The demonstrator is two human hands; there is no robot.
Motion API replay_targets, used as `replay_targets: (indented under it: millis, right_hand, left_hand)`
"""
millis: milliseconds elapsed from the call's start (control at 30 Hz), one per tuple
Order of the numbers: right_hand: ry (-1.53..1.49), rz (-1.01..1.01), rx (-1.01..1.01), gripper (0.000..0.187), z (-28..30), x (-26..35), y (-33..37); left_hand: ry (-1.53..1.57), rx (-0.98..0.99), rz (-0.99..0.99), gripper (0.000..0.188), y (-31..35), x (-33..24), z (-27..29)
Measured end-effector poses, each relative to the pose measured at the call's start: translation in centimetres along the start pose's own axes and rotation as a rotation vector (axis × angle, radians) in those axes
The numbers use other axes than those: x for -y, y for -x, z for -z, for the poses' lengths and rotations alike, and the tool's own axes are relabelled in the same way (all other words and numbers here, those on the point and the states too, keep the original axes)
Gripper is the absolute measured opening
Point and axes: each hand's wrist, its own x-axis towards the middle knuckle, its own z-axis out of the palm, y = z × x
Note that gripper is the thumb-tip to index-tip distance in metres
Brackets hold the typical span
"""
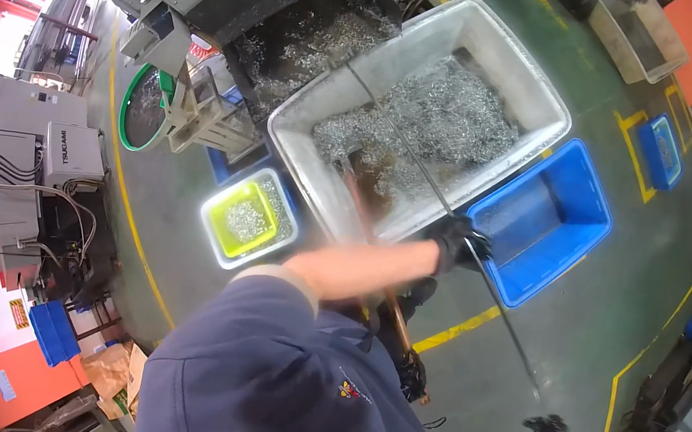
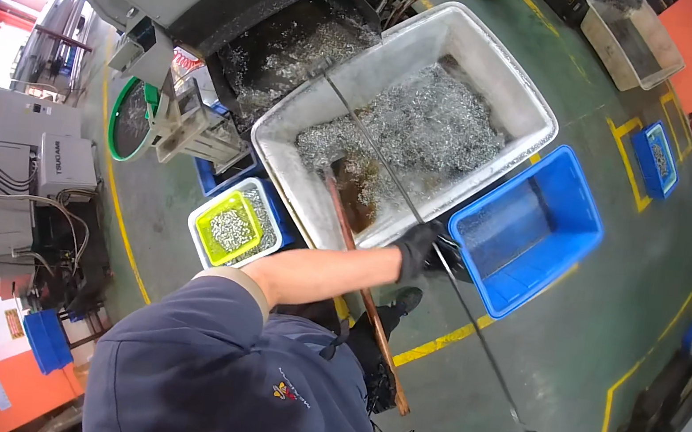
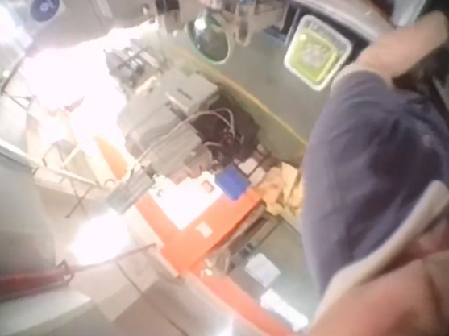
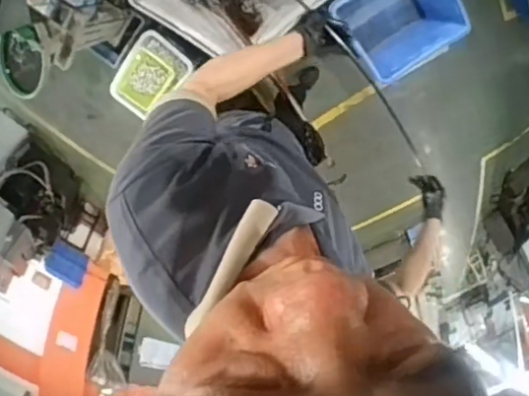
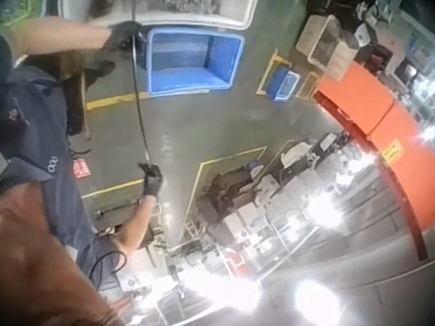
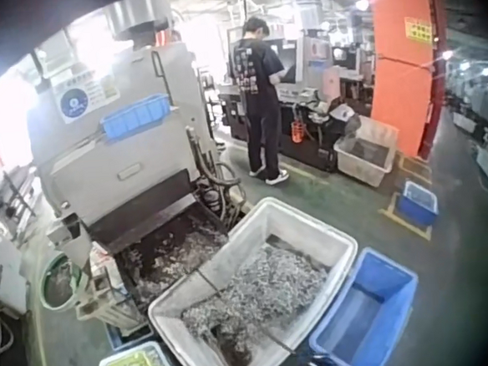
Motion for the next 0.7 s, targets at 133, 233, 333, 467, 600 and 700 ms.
replay_targets:
  millis: [133,233,333,467,600,700]
  right_hand:
    - [0.551,0.005,0.269,0.014,-19.3,-4.1,-2.9]
    - [0.958,0.439,0.482,0.024,-32.8,-5.6,-5.7]
    - [1.067,0.638,0.366,0.025,-39.6,-5.9,-6.9]
    - [1.389,0.918,0.624,0.029,-34.4,-2.4,-2.8]
    - [1.167,0.713,0.497,0.015,-24.6,-4.0,0.0]
    - [1.167,0.136,0.042,0.016,-12.3,-7.6,8.1]
  left_hand:
    - [-0.117,-0.119,-0.282,0.033,-3.5,-11.2,12.5]
    - [-0.003,-0.367,-0.286,0.035,-1.8,-16.6,15.2]
    - [-0.204,-0.384,-0.351,0.045,-0.5,-18.8,17.0]
    - [-0.225,-0.461,-0.415,0.041,-3.9,-15.3,17.3]
    - [-0.772,-0.206,-0.497,0.047,-7.1,-11.7,29.3]
    - [-0.404,-0.150,-0.039,0.044,-4.6,1.6,12.9]
